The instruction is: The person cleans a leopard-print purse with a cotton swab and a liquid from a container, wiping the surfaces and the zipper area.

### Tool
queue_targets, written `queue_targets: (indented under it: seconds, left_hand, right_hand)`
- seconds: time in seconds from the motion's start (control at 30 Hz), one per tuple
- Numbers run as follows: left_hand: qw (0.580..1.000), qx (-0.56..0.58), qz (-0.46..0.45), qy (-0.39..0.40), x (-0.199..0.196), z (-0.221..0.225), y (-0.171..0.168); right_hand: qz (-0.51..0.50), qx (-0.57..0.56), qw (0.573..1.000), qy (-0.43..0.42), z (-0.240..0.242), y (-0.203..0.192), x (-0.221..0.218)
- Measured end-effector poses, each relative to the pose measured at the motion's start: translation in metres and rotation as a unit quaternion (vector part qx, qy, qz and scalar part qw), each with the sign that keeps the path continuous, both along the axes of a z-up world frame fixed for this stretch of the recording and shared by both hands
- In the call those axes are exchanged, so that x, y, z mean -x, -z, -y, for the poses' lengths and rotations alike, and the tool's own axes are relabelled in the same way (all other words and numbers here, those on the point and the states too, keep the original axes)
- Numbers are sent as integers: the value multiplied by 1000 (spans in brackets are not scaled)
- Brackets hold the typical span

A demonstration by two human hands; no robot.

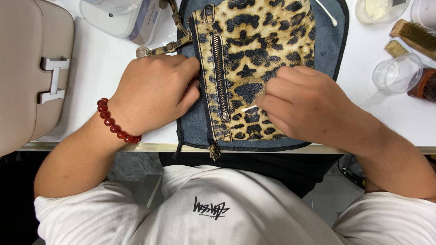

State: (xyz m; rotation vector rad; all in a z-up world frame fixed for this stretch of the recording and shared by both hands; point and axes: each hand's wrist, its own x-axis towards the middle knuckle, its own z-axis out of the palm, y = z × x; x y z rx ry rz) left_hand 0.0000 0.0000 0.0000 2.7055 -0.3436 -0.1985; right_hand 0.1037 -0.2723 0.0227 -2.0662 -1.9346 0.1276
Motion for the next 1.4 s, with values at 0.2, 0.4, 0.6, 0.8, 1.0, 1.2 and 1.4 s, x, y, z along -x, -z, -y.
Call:
queue_targets:
  seconds: [0.2, 0.4, 0.6, 0.8, 1.0, 1.2, 1.4]
  left_hand:
    - [1000, 1, 4, 1, 1, -1, 0]
    - [1000, 4, 0, 3, 0, -1, -1]
    - [1000, 4, 3, 2, 0, -1, 0]
    - [1000, 2, 12, 4, 0, -1, 0]
    - [1000, 8, 11, 4, 1, -1, 1]
    - [1000, 1, 11, 2, 0, 0, 0]
    - [1000, 2, 12, 4, 1, 0, 0]
  right_hand:
    - [-46, -30, 998, 21, 0, -1, 0]
    - [-110, -2, 994, -8, 7, -8, -1]
    - [-142, -7, 989, -31, 8, -7, 2]
    - [-125, -7, 992, -16, 6, -3, 4]
    - [-95, -25, 995, 11, 6, 1, 7]
    - [-90, -38, 995, 35, 5, 4, 11]
    - [-90, -43, 995, 19, 4, 6, 10]
